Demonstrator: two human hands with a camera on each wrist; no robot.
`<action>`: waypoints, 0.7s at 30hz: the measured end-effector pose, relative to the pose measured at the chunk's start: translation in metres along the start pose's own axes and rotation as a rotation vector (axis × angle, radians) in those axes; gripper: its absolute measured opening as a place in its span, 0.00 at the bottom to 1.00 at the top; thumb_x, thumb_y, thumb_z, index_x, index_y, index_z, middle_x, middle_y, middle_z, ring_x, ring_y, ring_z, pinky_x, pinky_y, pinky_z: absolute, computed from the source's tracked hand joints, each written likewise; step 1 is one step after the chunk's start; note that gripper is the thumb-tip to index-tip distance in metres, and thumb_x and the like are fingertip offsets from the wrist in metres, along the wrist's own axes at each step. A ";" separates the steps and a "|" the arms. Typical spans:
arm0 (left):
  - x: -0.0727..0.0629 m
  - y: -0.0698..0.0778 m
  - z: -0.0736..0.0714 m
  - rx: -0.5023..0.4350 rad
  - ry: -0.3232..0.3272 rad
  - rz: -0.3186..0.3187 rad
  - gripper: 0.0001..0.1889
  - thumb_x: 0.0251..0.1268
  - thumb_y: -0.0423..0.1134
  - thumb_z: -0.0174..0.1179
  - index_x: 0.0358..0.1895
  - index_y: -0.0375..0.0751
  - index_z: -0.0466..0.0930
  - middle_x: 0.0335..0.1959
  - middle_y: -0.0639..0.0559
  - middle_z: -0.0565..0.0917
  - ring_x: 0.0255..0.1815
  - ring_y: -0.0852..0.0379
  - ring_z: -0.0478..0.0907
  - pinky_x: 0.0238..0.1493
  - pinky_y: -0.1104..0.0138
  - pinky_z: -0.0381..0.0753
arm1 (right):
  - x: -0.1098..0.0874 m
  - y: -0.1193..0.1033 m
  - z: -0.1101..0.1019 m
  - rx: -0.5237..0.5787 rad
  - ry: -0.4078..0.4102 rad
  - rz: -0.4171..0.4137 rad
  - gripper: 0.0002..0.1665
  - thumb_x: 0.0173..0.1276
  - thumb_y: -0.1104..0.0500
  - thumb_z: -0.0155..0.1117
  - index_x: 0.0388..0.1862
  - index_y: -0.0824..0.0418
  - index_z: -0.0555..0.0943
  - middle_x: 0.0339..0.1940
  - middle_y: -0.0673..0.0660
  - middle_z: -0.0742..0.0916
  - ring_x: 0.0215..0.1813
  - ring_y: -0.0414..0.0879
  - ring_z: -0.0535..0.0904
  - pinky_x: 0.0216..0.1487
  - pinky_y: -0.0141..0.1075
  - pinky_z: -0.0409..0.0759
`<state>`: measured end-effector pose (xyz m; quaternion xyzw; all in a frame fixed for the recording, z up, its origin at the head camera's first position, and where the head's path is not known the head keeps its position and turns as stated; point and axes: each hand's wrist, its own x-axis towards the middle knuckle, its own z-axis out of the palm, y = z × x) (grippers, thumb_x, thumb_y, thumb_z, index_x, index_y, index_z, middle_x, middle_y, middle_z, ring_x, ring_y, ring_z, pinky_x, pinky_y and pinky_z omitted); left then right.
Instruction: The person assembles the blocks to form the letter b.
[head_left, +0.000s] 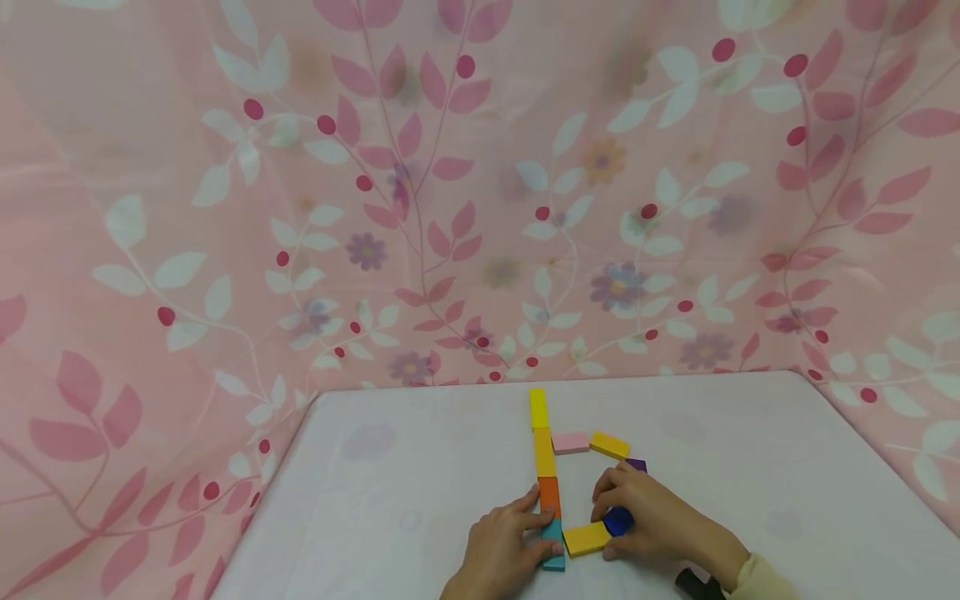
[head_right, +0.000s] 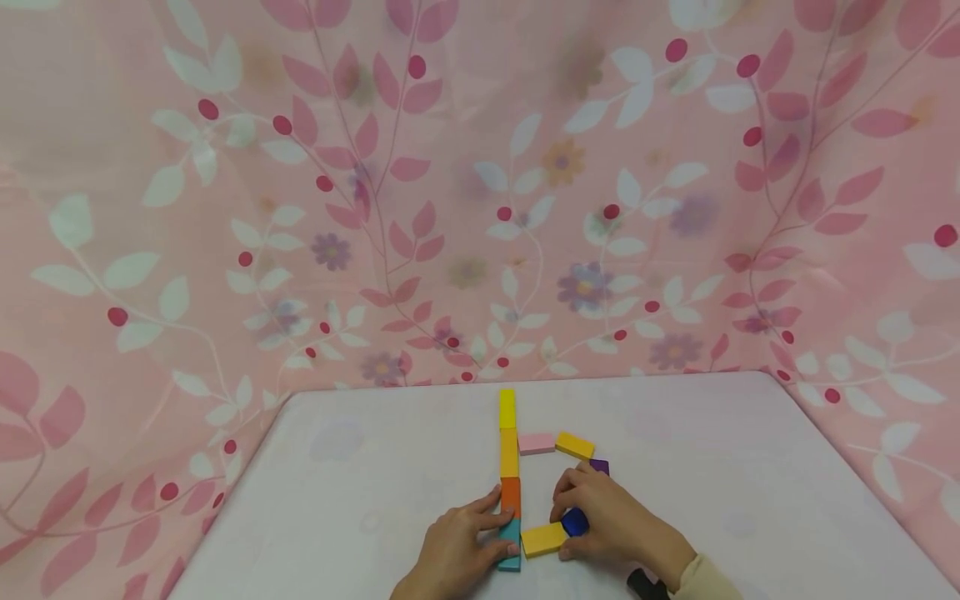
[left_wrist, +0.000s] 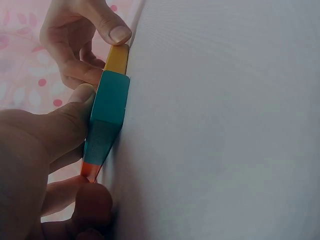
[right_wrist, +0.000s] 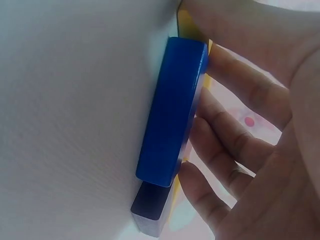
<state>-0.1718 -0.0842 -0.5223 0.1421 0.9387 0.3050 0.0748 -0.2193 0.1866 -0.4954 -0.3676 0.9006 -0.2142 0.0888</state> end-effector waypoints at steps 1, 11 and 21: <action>0.000 0.000 0.000 0.000 0.000 0.000 0.28 0.58 0.64 0.74 0.61 0.60 0.88 0.74 0.53 0.79 0.68 0.45 0.83 0.52 0.49 0.89 | -0.001 0.000 0.000 0.000 0.001 -0.003 0.20 0.56 0.32 0.82 0.44 0.35 0.90 0.51 0.38 0.84 0.53 0.38 0.74 0.56 0.42 0.84; -0.001 0.000 0.000 0.005 0.015 0.011 0.28 0.59 0.64 0.74 0.60 0.60 0.89 0.74 0.53 0.79 0.68 0.45 0.83 0.51 0.48 0.89 | -0.002 0.000 -0.003 0.012 -0.007 0.027 0.21 0.52 0.36 0.86 0.44 0.34 0.90 0.53 0.39 0.84 0.56 0.43 0.77 0.58 0.50 0.85; -0.001 0.002 -0.001 -0.001 0.008 0.003 0.27 0.59 0.62 0.74 0.61 0.58 0.89 0.74 0.52 0.79 0.68 0.44 0.83 0.52 0.48 0.88 | -0.004 0.002 -0.005 0.048 0.009 0.015 0.21 0.53 0.39 0.87 0.45 0.36 0.90 0.55 0.42 0.84 0.58 0.47 0.78 0.60 0.55 0.84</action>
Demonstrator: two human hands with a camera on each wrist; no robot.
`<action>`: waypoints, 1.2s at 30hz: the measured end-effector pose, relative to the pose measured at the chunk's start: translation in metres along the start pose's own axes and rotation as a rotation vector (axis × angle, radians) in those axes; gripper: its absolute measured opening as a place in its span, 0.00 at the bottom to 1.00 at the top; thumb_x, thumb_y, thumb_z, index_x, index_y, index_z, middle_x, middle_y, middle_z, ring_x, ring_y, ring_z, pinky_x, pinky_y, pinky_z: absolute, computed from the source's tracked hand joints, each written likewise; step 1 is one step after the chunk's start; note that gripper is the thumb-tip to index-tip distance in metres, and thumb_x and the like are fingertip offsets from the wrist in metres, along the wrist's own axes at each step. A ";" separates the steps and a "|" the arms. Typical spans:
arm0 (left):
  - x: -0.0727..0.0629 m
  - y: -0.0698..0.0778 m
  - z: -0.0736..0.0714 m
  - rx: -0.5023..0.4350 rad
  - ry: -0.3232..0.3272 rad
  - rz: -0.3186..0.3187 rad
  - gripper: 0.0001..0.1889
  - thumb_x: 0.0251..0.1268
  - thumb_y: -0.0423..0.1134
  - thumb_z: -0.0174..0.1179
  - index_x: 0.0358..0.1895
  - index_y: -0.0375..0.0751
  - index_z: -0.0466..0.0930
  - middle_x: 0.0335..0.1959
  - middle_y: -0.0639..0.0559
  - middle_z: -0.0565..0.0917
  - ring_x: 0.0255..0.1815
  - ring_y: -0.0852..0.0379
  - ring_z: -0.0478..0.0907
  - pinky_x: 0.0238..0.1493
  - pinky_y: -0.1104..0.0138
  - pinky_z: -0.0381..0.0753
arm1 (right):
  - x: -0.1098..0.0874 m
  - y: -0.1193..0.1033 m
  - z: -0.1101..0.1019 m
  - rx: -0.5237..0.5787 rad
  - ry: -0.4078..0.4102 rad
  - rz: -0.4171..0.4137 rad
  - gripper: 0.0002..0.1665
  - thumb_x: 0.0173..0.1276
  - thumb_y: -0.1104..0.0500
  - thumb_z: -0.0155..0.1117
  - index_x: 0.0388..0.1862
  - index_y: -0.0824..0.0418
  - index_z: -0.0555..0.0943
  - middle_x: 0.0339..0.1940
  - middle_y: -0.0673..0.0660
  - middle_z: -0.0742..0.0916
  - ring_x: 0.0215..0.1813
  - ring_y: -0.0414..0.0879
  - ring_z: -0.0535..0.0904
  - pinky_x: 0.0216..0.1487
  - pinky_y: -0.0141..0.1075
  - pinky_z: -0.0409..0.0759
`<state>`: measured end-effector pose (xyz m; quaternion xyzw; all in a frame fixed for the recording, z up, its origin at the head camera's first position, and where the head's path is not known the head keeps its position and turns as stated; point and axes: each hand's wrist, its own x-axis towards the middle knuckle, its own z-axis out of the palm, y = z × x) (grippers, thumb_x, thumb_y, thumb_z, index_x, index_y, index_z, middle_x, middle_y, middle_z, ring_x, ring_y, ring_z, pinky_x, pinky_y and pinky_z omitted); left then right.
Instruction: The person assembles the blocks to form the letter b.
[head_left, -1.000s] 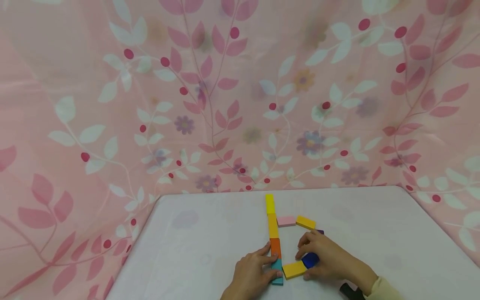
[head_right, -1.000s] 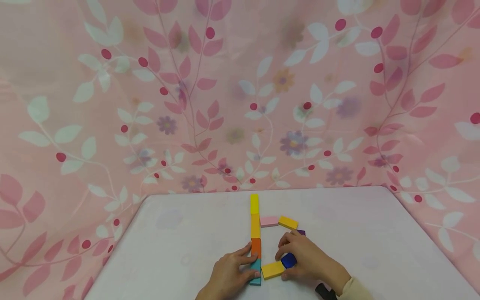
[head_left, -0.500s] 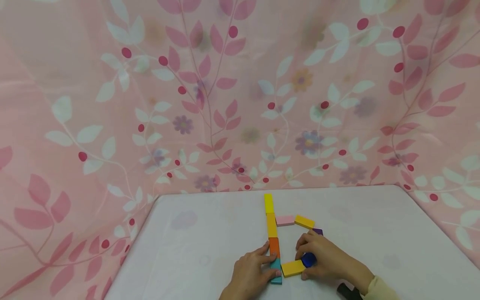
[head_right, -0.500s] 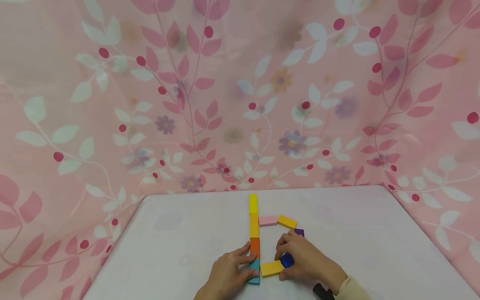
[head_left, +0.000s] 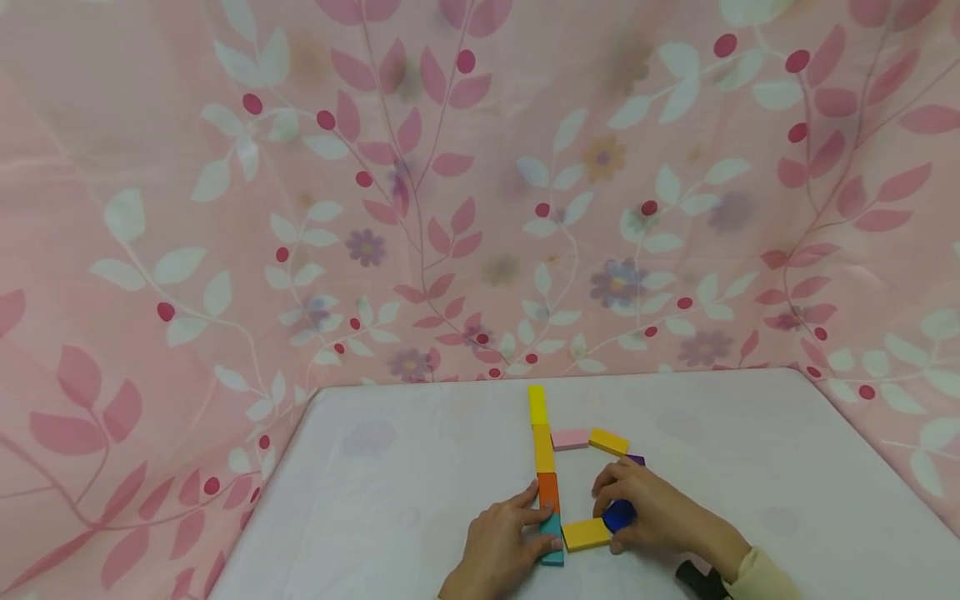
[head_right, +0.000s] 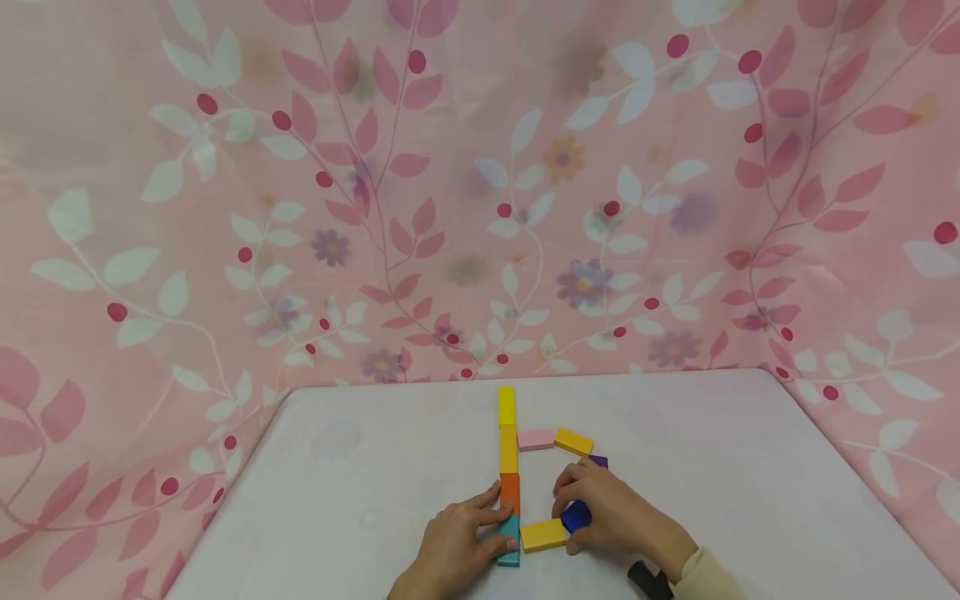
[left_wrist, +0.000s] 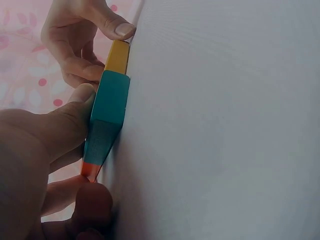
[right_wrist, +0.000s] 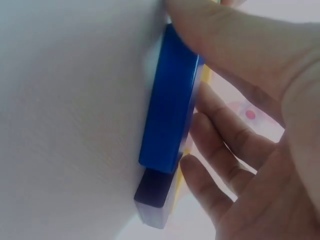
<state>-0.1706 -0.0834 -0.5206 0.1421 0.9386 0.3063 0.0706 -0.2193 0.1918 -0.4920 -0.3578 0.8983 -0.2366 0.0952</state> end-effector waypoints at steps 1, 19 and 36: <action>0.000 0.000 0.000 0.000 0.000 0.001 0.27 0.59 0.63 0.74 0.61 0.58 0.89 0.74 0.52 0.79 0.68 0.45 0.83 0.52 0.48 0.88 | 0.000 0.001 -0.001 0.012 0.010 0.002 0.22 0.53 0.39 0.87 0.46 0.37 0.90 0.56 0.42 0.84 0.59 0.48 0.78 0.64 0.58 0.82; 0.000 -0.001 0.001 0.004 0.030 0.019 0.27 0.57 0.62 0.76 0.59 0.59 0.89 0.73 0.50 0.81 0.68 0.44 0.83 0.52 0.49 0.89 | -0.026 0.066 -0.030 0.078 0.219 0.113 0.33 0.67 0.43 0.78 0.61 0.63 0.84 0.56 0.53 0.90 0.55 0.55 0.85 0.56 0.52 0.86; -0.002 0.000 0.002 0.017 0.025 0.028 0.27 0.59 0.63 0.75 0.60 0.58 0.90 0.73 0.50 0.80 0.68 0.44 0.83 0.51 0.48 0.89 | -0.025 0.070 -0.024 0.064 0.234 0.120 0.30 0.64 0.42 0.81 0.56 0.58 0.85 0.51 0.49 0.89 0.52 0.49 0.84 0.56 0.47 0.86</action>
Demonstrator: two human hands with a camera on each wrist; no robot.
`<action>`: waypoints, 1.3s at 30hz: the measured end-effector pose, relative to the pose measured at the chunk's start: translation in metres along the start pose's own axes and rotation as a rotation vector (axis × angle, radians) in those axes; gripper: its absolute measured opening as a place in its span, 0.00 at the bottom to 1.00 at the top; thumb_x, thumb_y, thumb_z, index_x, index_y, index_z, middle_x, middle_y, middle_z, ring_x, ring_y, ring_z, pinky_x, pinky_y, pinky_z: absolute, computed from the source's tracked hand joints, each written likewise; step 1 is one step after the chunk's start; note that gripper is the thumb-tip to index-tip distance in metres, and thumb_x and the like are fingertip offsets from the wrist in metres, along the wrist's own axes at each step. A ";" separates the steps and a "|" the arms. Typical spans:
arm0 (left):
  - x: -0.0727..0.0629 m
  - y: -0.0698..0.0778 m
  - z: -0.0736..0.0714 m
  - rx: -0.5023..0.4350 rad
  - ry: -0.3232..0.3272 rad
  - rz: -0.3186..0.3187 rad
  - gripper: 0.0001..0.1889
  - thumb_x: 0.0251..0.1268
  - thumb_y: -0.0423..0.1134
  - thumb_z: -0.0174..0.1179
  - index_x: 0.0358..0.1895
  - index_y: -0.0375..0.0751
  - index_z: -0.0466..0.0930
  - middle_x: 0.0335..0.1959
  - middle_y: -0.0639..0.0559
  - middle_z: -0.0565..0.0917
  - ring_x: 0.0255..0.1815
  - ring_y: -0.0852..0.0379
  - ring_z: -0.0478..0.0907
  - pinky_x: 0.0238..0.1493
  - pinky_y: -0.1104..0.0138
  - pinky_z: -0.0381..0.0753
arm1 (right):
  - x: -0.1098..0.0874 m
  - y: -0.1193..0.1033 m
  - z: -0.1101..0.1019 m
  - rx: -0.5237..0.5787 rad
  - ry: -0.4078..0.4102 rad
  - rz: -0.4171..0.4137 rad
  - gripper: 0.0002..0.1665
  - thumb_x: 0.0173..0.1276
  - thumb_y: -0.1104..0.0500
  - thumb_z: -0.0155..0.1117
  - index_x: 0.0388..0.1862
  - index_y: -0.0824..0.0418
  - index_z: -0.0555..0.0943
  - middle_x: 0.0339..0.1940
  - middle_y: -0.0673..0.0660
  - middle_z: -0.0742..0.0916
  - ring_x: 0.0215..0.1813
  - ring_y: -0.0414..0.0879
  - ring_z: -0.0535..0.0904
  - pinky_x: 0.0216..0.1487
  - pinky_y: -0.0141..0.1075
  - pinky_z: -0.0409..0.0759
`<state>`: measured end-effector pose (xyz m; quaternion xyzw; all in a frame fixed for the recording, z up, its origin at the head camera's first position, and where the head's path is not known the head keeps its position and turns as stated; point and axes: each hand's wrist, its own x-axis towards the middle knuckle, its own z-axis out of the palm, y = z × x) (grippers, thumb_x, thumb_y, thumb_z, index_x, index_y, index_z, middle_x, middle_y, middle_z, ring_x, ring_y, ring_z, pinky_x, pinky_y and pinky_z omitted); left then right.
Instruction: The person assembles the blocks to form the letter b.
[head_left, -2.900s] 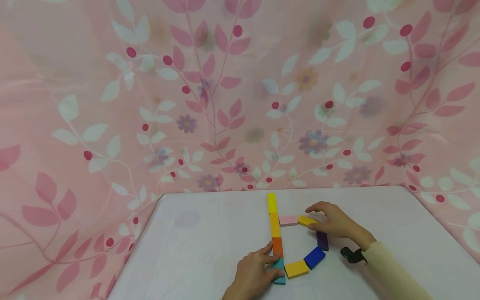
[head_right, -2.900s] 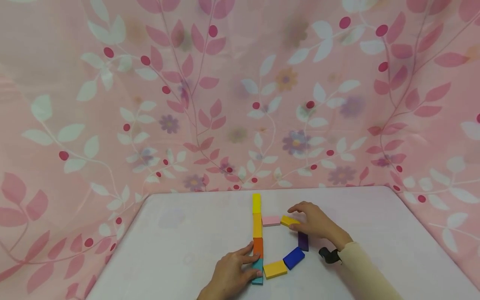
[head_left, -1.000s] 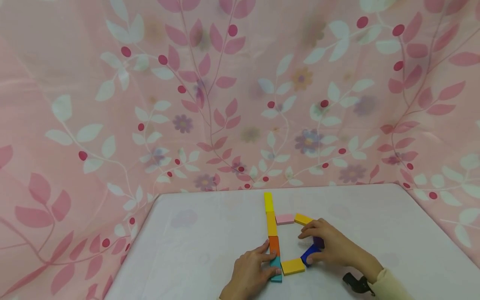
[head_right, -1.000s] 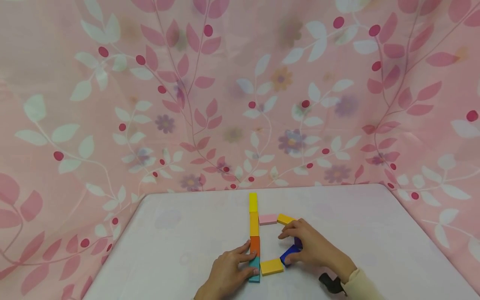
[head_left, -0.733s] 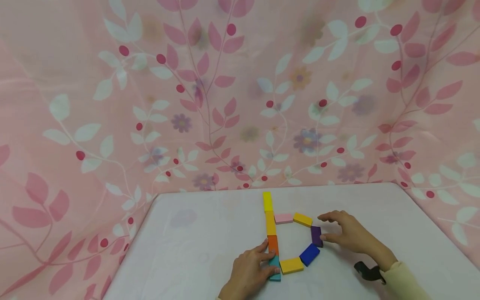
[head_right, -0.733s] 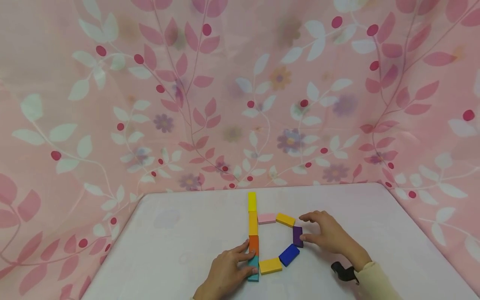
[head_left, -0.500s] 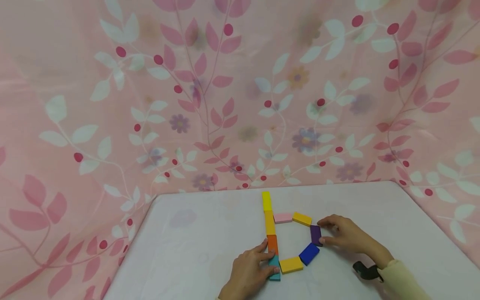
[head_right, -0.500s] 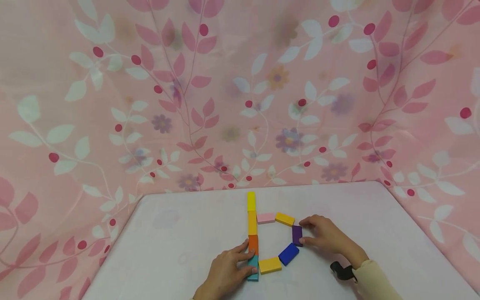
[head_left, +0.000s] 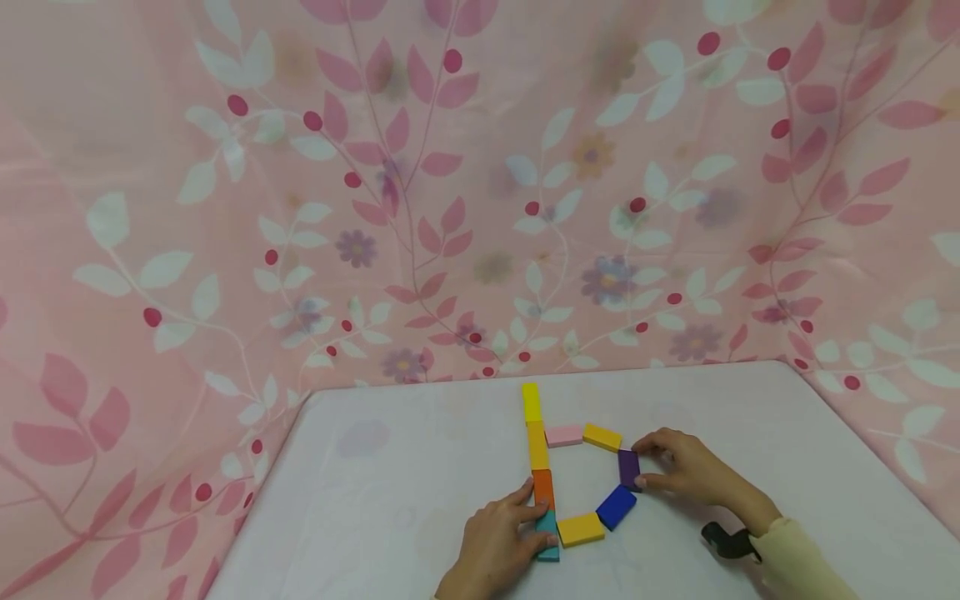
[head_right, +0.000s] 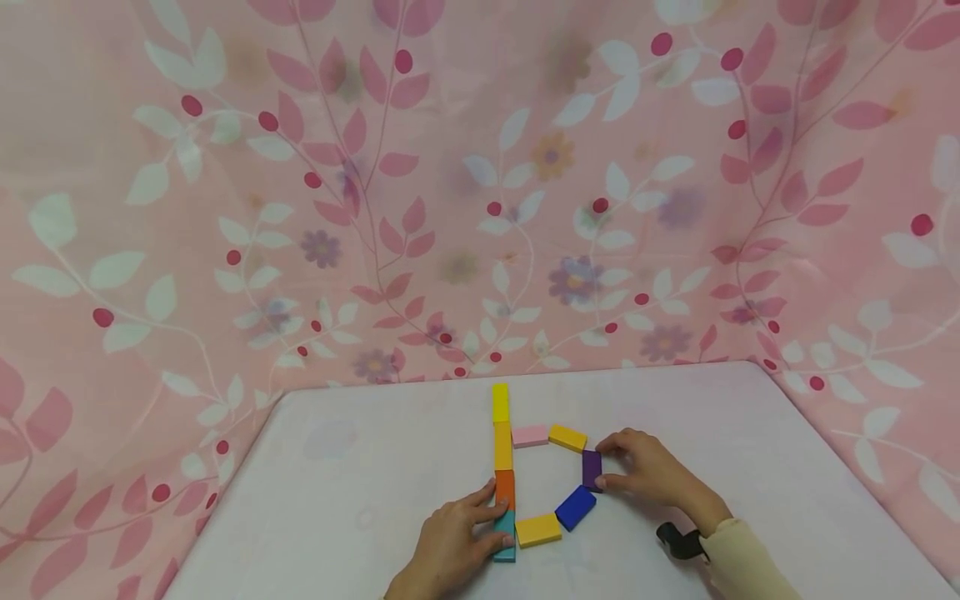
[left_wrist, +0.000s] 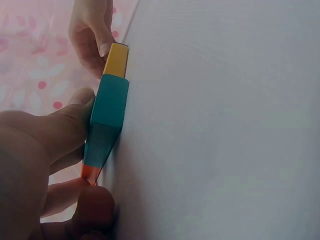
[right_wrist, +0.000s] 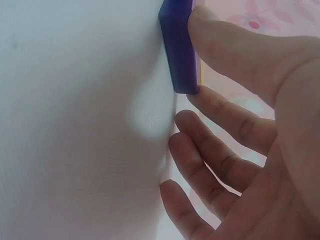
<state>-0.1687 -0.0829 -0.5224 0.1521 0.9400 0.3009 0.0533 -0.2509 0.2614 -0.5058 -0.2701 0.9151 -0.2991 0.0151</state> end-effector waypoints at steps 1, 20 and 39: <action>0.000 0.000 0.000 -0.004 0.000 0.002 0.27 0.59 0.63 0.75 0.60 0.58 0.90 0.73 0.50 0.80 0.68 0.44 0.83 0.51 0.48 0.89 | 0.000 -0.001 -0.001 -0.002 -0.005 0.005 0.30 0.64 0.42 0.81 0.56 0.58 0.85 0.51 0.48 0.89 0.52 0.49 0.84 0.56 0.48 0.86; -0.001 0.008 -0.002 0.058 -0.092 -0.024 0.27 0.65 0.63 0.71 0.65 0.59 0.87 0.73 0.46 0.81 0.65 0.43 0.85 0.55 0.43 0.87 | -0.007 0.026 -0.002 0.167 -0.063 0.077 0.28 0.72 0.43 0.74 0.64 0.55 0.83 0.60 0.50 0.89 0.59 0.45 0.84 0.59 0.32 0.82; 0.005 -0.072 -0.025 -0.367 0.265 -0.074 0.32 0.81 0.56 0.58 0.75 0.35 0.74 0.70 0.42 0.83 0.33 0.45 0.93 0.35 0.51 0.91 | -0.007 0.040 -0.005 0.387 -0.128 0.175 0.25 0.78 0.48 0.68 0.69 0.55 0.81 0.68 0.57 0.86 0.63 0.36 0.82 0.61 0.21 0.75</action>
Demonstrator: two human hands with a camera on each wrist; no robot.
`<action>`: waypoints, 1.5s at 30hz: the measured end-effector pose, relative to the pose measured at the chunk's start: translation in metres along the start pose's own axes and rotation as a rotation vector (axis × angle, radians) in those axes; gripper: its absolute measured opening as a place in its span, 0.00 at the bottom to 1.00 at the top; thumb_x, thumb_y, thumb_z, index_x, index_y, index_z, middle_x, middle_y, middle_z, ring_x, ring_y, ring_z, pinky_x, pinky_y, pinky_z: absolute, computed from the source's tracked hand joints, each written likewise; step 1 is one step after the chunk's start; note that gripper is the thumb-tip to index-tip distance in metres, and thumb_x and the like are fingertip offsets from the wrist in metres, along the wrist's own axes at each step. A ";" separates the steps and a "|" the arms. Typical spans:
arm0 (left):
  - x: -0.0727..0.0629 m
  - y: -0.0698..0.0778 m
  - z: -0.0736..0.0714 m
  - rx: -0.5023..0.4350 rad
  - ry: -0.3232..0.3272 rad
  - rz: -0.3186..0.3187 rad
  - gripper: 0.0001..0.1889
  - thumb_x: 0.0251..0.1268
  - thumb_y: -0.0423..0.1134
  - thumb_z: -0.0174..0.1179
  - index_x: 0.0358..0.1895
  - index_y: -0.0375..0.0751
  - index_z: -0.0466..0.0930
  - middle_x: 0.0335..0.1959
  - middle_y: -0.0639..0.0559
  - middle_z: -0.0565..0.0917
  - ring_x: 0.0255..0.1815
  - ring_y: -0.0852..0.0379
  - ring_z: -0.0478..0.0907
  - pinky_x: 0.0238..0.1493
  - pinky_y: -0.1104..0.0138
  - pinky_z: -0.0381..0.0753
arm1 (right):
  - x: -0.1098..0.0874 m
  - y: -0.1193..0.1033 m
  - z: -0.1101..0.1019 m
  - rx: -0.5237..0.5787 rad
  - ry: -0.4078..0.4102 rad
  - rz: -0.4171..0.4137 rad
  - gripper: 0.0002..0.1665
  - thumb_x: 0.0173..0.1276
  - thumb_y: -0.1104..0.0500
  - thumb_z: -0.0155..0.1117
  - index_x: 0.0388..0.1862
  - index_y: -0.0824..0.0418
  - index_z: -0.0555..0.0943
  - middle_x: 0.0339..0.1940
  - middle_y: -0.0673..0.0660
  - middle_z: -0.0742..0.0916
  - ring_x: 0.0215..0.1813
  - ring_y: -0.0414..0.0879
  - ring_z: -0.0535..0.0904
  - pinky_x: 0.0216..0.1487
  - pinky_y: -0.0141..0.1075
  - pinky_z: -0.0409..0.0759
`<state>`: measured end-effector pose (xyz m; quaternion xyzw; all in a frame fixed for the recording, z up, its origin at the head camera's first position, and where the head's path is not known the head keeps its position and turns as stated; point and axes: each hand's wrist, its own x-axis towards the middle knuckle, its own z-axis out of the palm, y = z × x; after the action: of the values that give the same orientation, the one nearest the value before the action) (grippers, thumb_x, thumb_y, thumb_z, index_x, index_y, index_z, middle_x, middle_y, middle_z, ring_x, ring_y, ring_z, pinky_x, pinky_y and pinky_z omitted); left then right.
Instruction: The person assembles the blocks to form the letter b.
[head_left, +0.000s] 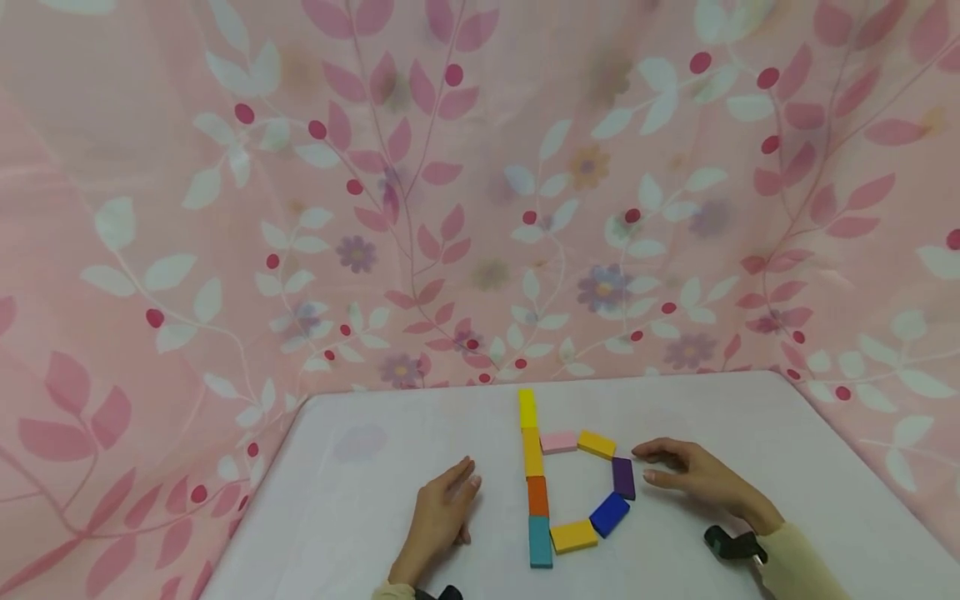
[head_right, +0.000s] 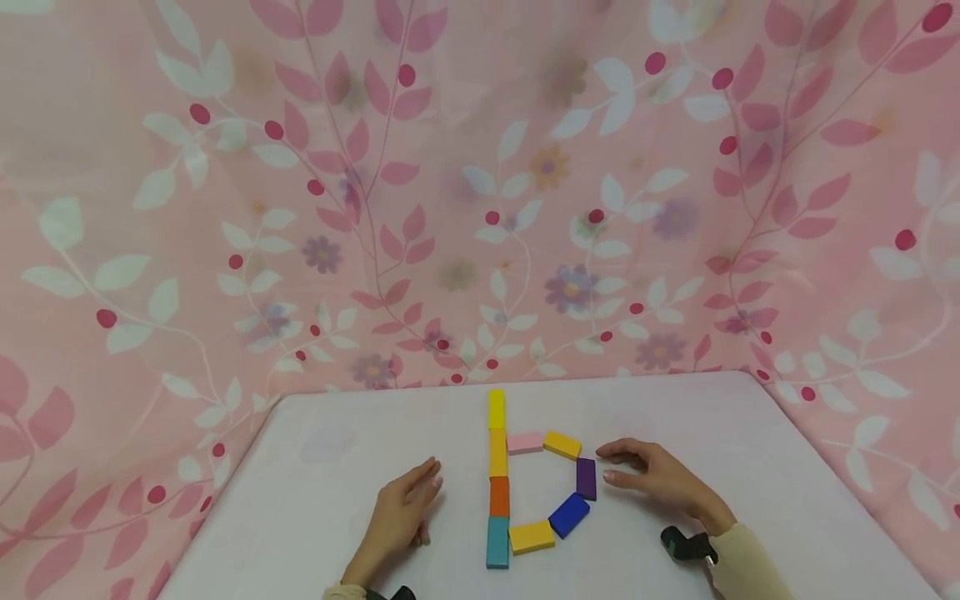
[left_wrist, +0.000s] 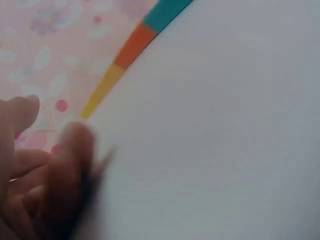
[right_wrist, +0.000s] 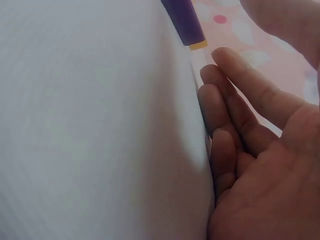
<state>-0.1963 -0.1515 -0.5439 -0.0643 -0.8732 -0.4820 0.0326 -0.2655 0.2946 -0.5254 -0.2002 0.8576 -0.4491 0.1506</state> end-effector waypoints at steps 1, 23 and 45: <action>0.002 -0.006 -0.001 -0.067 -0.008 -0.015 0.32 0.81 0.55 0.58 0.75 0.34 0.73 0.70 0.40 0.82 0.23 0.47 0.90 0.26 0.53 0.89 | 0.000 0.000 0.000 -0.009 0.002 -0.003 0.25 0.78 0.48 0.68 0.69 0.55 0.81 0.67 0.56 0.86 0.63 0.37 0.82 0.61 0.21 0.75; 0.004 -0.020 -0.004 0.095 0.110 -0.009 0.28 0.76 0.51 0.65 0.70 0.36 0.79 0.65 0.48 0.86 0.75 0.41 0.75 0.74 0.44 0.72 | 0.012 -0.003 0.015 -0.043 0.021 -0.004 0.25 0.77 0.46 0.69 0.68 0.53 0.82 0.64 0.51 0.87 0.65 0.45 0.82 0.63 0.20 0.73; 0.008 -0.013 -0.002 -0.024 0.063 -0.058 0.29 0.77 0.50 0.64 0.72 0.36 0.77 0.67 0.41 0.84 0.09 0.61 0.78 0.25 0.59 0.88 | 0.016 -0.003 0.007 -0.027 0.035 -0.046 0.25 0.80 0.48 0.65 0.69 0.58 0.81 0.66 0.57 0.87 0.63 0.41 0.82 0.61 0.22 0.76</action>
<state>-0.2060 -0.1594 -0.5533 -0.0240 -0.8675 -0.4948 0.0454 -0.2754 0.2807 -0.5283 -0.2137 0.8614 -0.4443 0.1224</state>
